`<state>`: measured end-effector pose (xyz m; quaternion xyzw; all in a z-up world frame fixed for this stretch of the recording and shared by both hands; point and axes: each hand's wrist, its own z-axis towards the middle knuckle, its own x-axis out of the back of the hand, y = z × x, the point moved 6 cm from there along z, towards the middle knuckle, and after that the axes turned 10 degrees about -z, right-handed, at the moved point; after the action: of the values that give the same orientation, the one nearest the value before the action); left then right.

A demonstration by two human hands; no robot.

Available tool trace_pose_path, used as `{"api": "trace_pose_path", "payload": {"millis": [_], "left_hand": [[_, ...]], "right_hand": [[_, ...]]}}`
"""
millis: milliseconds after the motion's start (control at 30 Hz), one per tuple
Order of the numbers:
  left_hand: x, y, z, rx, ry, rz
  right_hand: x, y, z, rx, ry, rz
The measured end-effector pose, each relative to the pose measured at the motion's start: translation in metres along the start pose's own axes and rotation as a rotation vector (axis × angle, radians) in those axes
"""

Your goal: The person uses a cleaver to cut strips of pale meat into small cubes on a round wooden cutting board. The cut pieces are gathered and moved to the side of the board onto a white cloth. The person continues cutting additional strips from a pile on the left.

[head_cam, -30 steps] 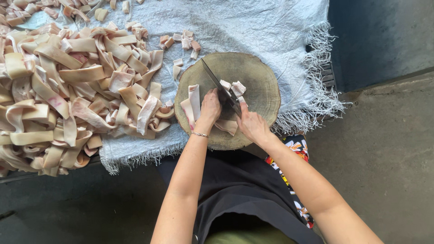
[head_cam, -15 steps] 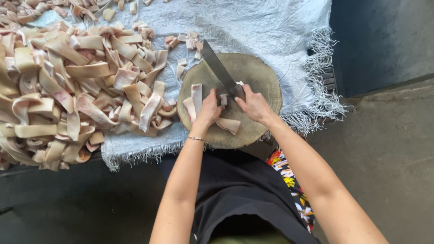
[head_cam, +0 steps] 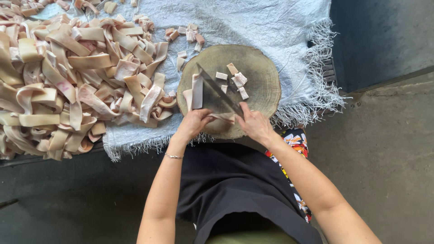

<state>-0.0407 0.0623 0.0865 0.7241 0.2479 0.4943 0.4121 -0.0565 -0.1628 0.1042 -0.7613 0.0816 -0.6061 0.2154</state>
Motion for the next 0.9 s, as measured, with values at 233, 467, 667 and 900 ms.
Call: {"api": "trace_pose_path", "payload": {"millis": [233,467,667,900], "left_hand": [[0.044,0.07,0.014,0.219,-0.035,-0.045],[-0.006,0.011,0.085,0.243,0.038,-0.369],[-0.039,-0.072,0.105,0.098,0.249,0.047],[-0.049,-0.006,0.11,-0.048,0.375,0.395]], "right_hand": [[0.01,0.044,-0.008,-0.126,0.09,0.047],[0.005,0.066,-0.01,-0.218,0.133,0.071],[0.006,0.065,-0.009,-0.232,0.092,0.083],[0.02,0.057,-0.014,-0.168,0.14,0.131]]}}
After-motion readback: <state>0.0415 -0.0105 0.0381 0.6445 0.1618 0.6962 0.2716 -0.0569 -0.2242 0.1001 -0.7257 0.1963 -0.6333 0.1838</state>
